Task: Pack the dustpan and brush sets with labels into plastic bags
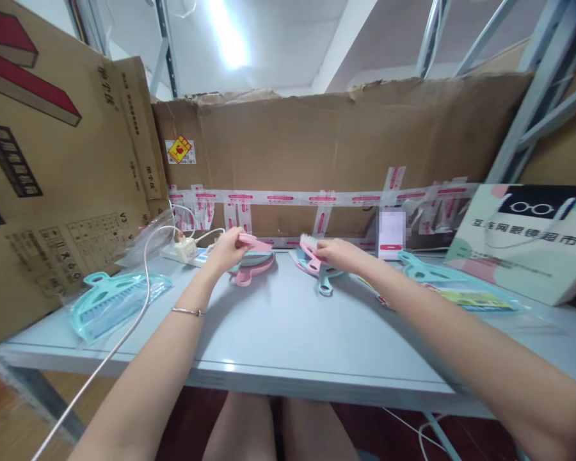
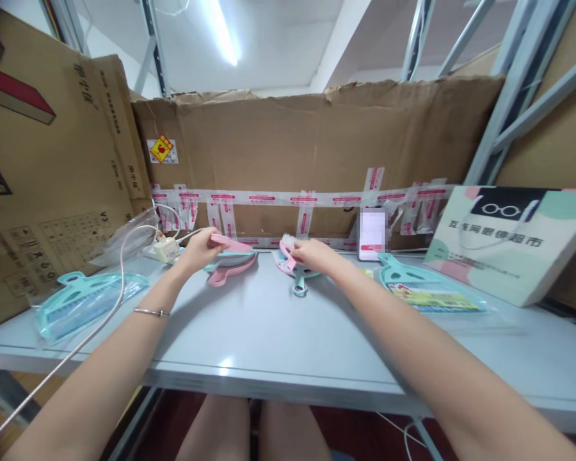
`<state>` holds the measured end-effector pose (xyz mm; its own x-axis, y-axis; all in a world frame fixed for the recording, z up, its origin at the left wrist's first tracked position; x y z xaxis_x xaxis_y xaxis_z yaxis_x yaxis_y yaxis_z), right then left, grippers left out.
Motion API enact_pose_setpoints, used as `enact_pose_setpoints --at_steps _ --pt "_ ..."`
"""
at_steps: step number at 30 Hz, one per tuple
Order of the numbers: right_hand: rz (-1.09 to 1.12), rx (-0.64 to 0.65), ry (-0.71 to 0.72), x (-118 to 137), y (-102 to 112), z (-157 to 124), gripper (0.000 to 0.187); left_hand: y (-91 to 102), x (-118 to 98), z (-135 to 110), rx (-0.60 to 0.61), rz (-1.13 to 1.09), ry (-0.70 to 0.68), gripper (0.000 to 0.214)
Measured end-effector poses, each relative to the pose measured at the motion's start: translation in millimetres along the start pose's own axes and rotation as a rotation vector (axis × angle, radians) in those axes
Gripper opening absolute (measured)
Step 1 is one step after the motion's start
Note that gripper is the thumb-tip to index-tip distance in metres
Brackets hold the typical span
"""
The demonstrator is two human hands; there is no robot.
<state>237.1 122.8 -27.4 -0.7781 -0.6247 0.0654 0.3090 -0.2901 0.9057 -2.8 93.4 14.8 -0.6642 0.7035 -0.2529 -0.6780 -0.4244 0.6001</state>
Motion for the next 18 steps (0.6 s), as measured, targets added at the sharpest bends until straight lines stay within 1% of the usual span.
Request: enact_pose_setpoints --at_steps 2,3,4,6,7,8,10,11,13,14,16,18 --pt "0.001 0.037 0.014 -3.3 -15.6 -4.2 0.021 -17.4 9.1 -5.8 0.146 0.052 0.042 0.008" --pt "0.023 0.036 -0.002 -6.1 -19.7 -5.2 0.027 -23.7 14.2 -9.2 0.205 0.075 0.063 0.006" --pt "0.057 0.030 -0.035 -10.0 -22.2 -5.5 0.036 -28.6 19.2 -12.7 0.255 0.093 0.082 0.009" --pt "0.139 0.011 -0.114 -19.2 -23.3 -5.7 0.056 -35.6 27.9 -18.8 0.340 0.103 0.109 0.025" --pt "0.177 -0.004 -0.154 -24.6 -21.4 -6.5 0.062 -38.5 30.8 -21.5 0.381 0.098 0.115 0.034" --pt "0.211 -0.027 -0.192 -30.9 -17.1 -8.5 0.063 -41.2 32.1 -23.7 0.422 0.092 0.113 0.042" --pt "0.259 -0.111 -0.268 -48.1 -0.4 -19.4 0.058 -45.1 30.3 -26.6 0.492 0.107 0.078 0.055" --pt "0.284 -0.173 -0.333 -61.8 11.6 -29.8 0.053 -46.1 28.6 -27.6 0.516 0.136 0.061 0.060" --pt "0.294 -0.311 -0.517 -99.0 38.1 -63.6 0.044 -45.8 26.5 -28.7 0.537 0.232 0.055 0.071" --pt "0.274 -0.380 -0.646 -122.2 50.8 -87.6 0.040 -44.7 26.1 -29.0 0.535 0.288 0.067 0.075" --pt "0.151 -0.515 -0.927 -169.8 73.4 -146.5 0.031 -40.9 25.0 -28.5 0.509 0.395 0.097 0.079" --pt "0.068 -0.560 -1.122 -211.3 83.8 -202.9 0.026 -35.3 21.2 -25.5 0.452 0.485 0.103 0.078"
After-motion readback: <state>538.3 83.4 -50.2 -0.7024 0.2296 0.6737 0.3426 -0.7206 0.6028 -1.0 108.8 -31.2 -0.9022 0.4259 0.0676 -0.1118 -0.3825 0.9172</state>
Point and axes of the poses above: each hand's wrist, its own z-axis towards the middle knuckle, its own y-axis out of the back of the hand, x = y × z, the point moved 8 cm from there along z, towards the middle knuckle, and after that the axes turned 10 degrees about -y, right-handed, at the moved point
